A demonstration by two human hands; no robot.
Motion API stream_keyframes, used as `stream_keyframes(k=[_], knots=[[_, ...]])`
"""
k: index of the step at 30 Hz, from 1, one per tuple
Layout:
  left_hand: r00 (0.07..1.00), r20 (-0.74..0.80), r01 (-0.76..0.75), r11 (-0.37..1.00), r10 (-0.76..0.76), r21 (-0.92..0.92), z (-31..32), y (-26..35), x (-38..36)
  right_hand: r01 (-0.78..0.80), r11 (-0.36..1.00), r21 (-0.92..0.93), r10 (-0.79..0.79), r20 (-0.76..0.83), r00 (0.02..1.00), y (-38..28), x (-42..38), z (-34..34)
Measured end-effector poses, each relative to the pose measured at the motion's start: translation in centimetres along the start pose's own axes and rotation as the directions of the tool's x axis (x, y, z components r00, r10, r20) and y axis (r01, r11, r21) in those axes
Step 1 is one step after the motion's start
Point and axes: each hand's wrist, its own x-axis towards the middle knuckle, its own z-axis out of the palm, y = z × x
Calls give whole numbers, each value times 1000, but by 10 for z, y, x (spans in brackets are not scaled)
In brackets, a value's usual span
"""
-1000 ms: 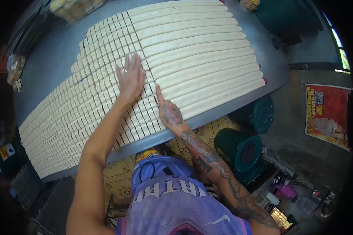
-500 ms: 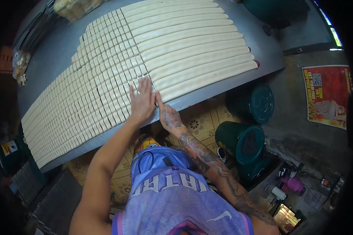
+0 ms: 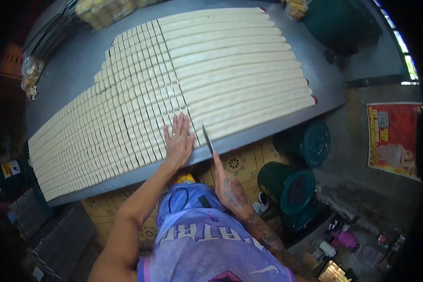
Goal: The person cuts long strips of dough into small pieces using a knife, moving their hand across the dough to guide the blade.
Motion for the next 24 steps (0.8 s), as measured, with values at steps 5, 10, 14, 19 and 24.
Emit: stream_keyframes(k=[5, 10, 14, 19, 24], knots=[[995, -92, 29, 987, -44, -156, -39, -36, 113, -10, 1000, 4, 10, -50, 999, -17, 194, -25], [963, -261, 44, 996, -63, -77, -84, -123, 270, 76, 995, -66, -84, -134, 987, -32, 377, -31], [970, -239, 54, 998, -43, 40, -114, -173, 377, 188, 919, -347, -240, -113, 964, -40, 476, -30], [987, -160, 17, 976, 19, 219, -124, -206, 446, 274, 893, -358, -345, -153, 926, -59, 548, -38], [966, -245, -17, 971, 77, 239, -117, -208, 444, 265, 911, -315, -316, -122, 941, -70, 562, -40]])
